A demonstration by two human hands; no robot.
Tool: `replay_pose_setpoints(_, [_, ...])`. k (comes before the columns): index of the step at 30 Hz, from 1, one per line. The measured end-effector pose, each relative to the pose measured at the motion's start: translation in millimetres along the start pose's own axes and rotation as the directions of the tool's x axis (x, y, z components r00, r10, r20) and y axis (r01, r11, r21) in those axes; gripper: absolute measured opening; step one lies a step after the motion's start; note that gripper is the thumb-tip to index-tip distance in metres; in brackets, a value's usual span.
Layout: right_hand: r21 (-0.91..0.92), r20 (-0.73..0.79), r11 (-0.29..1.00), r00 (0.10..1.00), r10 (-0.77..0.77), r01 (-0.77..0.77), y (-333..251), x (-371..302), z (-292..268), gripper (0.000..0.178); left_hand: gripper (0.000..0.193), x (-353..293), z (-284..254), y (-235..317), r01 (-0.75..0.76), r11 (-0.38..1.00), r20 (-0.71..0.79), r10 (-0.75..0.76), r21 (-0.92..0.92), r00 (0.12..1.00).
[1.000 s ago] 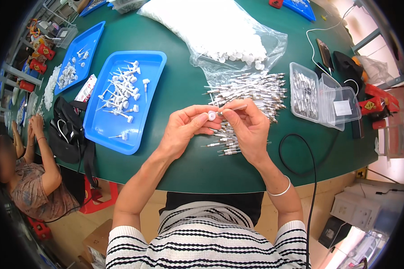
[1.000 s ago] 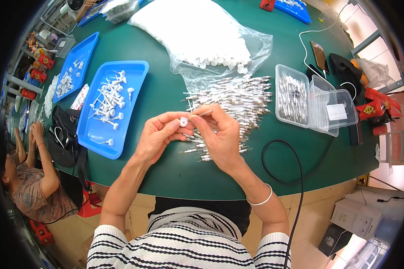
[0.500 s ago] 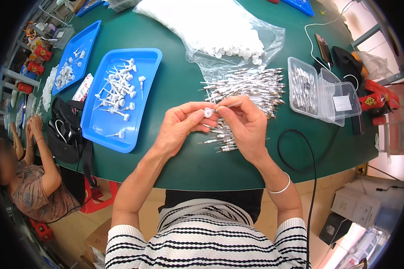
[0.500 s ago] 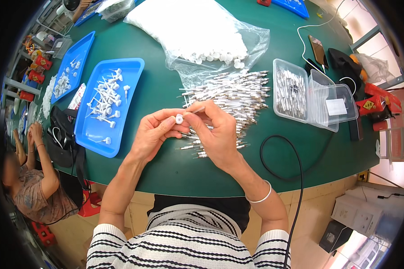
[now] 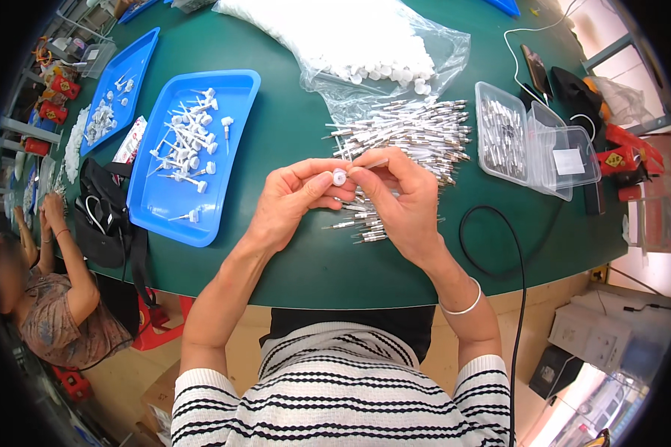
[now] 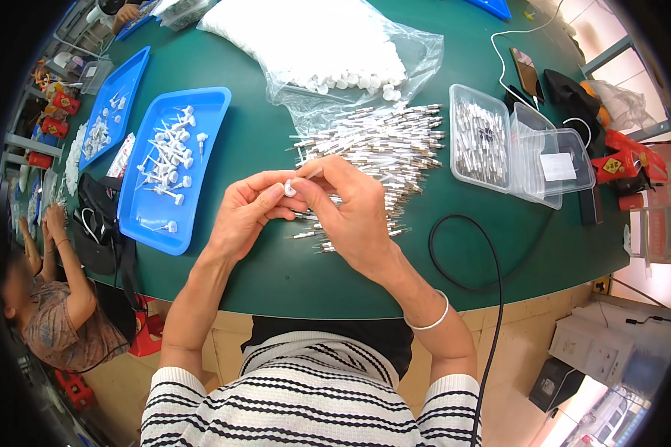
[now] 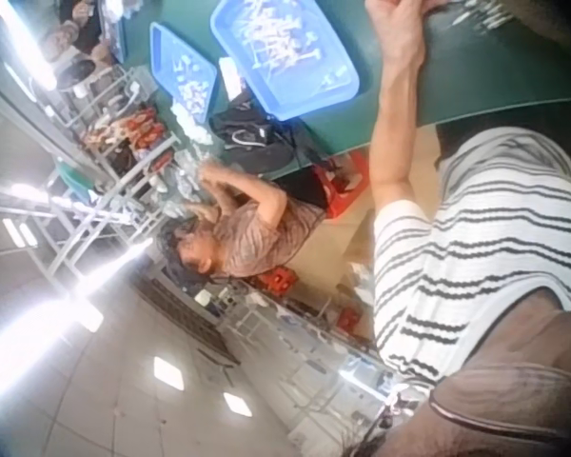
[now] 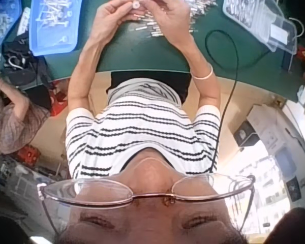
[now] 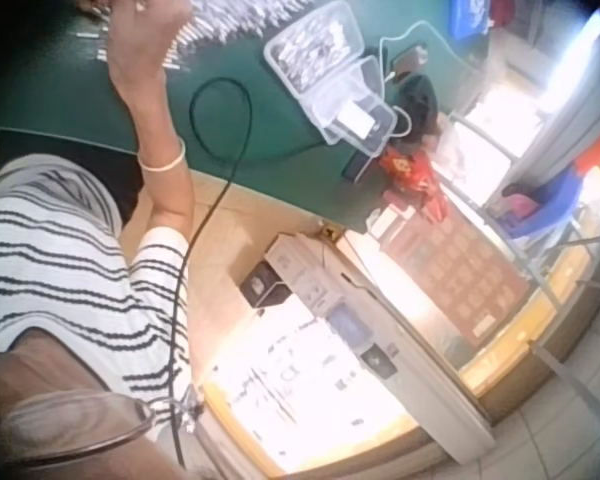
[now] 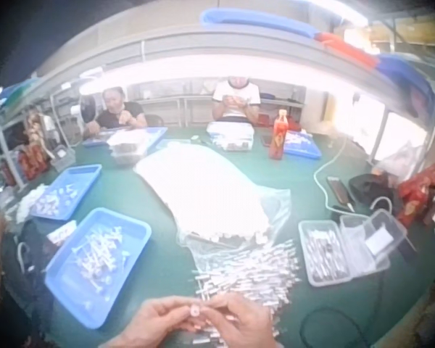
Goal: The person sits at a green workbench and repeatedly picks up small white plastic caps and silver metal rods. They insert the caps onto the rods by hand and place the assembled units into a blue tray. The person works continuously on this repetitive assembly task throughout the clip.
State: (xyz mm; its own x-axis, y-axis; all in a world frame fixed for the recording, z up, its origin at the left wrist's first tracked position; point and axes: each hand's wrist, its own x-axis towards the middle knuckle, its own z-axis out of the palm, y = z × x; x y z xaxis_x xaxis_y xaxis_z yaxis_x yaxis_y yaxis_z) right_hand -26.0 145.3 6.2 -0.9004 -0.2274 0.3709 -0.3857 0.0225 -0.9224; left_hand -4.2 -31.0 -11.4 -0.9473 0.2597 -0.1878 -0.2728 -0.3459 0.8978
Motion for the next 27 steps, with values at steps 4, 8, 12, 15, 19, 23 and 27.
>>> replay_pose_setpoints(4, [-0.070,0.015,0.997,1.000,-0.015,0.016,-0.1,1.1,-1.7,0.008,0.027,0.4,-2.0,-3.4,-0.009,1.000,0.010,0.009,0.013,1.000])
replay_pose_setpoints(8, [-0.094,0.037,0.995,0.999,-0.027,0.030,-0.2,2.4,-4.0,0.007,0.028,0.1,-2.8,-4.8,-0.007,0.999,0.019,0.007,0.046,1.000])
replay_pose_setpoints(12, [-0.142,0.079,0.987,0.995,-0.062,0.072,-1.7,5.0,-7.6,0.007,0.029,-0.2,-2.6,-2.3,0.005,0.996,0.023,-0.007,0.084,1.000])
replay_pose_setpoints(15, [-0.158,0.095,0.984,0.993,-0.074,0.088,-1.0,5.0,-8.1,0.007,0.029,0.1,-3.8,-3.9,0.004,0.997,0.034,-0.007,0.083,0.999])
replay_pose_setpoints(19, [-0.156,0.077,0.985,0.995,-0.064,0.076,-2.1,4.6,-7.6,0.007,0.029,1.1,-3.6,-3.8,0.012,0.996,0.032,-0.015,0.086,0.999])
replay_pose_setpoints(23, [-0.165,0.087,0.984,0.995,-0.050,0.064,-3.0,4.6,-8.3,0.008,0.029,0.9,-2.0,-4.6,0.000,0.995,0.013,-0.002,0.096,1.000])
replay_pose_setpoints(27, [-0.188,0.101,0.980,0.994,-0.047,0.066,-3.2,5.3,-9.5,0.008,0.030,0.9,-2.0,-5.9,-0.022,0.992,0.016,0.021,0.121,1.000])
